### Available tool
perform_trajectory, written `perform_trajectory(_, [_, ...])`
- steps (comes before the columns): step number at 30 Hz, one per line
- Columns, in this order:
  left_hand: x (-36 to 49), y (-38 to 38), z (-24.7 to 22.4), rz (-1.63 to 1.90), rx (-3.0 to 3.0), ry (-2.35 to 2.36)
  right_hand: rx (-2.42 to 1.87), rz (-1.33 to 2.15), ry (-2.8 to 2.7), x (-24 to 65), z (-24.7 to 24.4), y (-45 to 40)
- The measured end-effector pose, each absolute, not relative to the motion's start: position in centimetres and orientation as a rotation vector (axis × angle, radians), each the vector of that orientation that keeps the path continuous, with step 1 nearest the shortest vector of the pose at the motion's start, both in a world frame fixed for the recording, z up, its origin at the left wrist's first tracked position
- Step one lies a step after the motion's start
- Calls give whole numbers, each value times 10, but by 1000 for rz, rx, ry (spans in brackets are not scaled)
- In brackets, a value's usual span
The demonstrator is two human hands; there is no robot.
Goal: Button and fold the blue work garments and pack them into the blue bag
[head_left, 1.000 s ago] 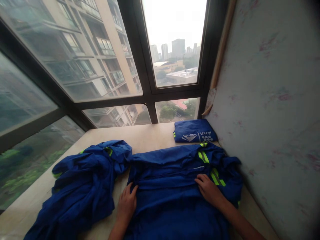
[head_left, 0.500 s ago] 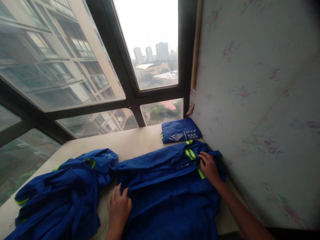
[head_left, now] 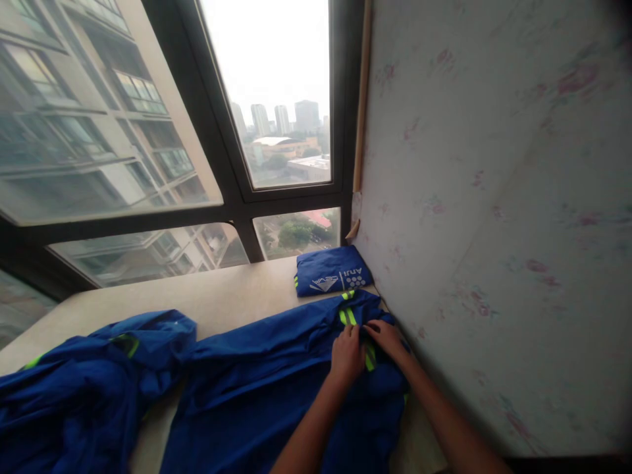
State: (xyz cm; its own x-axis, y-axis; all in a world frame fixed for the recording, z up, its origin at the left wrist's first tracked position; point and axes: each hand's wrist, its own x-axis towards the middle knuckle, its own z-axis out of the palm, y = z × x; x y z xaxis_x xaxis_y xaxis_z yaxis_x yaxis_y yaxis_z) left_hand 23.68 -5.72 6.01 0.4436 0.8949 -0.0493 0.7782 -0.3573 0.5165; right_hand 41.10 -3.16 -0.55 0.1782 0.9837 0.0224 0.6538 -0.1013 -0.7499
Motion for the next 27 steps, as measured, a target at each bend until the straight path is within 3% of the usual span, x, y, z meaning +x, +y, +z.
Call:
perform_trajectory(9, [247,-38,32,443,2117,1411,-1719,775,-1631,409,-7,-47])
perform_trajectory(15, [236,-44,19,502,2106,1428,-1921,696,-1574,389,-5,-47])
perform_trajectory(27, [236,-27,37,90,2391,1218,-2287,811,-1434,381,11,-29])
